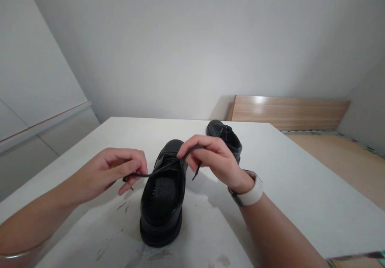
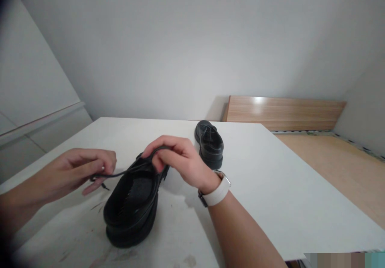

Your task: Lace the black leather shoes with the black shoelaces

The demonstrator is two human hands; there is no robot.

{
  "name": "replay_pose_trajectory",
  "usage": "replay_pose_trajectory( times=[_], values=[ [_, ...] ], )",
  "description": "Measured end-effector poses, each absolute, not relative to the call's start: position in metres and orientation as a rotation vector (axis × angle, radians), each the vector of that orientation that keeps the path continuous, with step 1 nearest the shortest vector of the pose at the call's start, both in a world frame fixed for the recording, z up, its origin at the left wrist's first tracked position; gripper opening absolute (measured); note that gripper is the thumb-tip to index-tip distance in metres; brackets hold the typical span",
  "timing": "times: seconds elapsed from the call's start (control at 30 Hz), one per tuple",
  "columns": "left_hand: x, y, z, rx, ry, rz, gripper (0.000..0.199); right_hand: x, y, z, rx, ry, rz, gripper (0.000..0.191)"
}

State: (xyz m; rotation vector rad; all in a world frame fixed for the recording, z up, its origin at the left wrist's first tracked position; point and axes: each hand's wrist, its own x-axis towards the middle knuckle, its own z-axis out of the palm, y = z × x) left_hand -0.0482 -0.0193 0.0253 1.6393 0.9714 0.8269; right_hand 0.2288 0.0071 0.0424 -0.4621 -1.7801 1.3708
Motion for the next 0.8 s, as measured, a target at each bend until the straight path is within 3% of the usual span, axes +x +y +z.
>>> replay_pose_trajectory(
  times=[0.1,0.2,0.37,0.53,0.8],
  values=[
    [-0.045,-0.018,0.025,1.835,0.984,0.836,0.037,0.234,0.002,0.051,-0.328,-2.041,1.619,0.033],
    [-0.039,-0.014,0.021,1.904,1.177,0.944,0.027,0.23,0.005,0.048,-0.466,-1.95,1.446,0.041],
    [-0.031,-0.007,0.009,1.892,1.295,0.881,0.029,0.214,0.026,0.019,-1.002,-1.879,0.899,0.017],
    [-0.023,-0.009,0.008,1.913,1.297,0.92,0.028,0.207,0.033,0.001,-1.099,-1.897,0.897,0.012],
    [-0.018,-0.011,0.01,1.93,1.314,0.98,0.026,0.21,0.026,0.013,-1.131,-1.973,0.786,0.008]
  ],
)
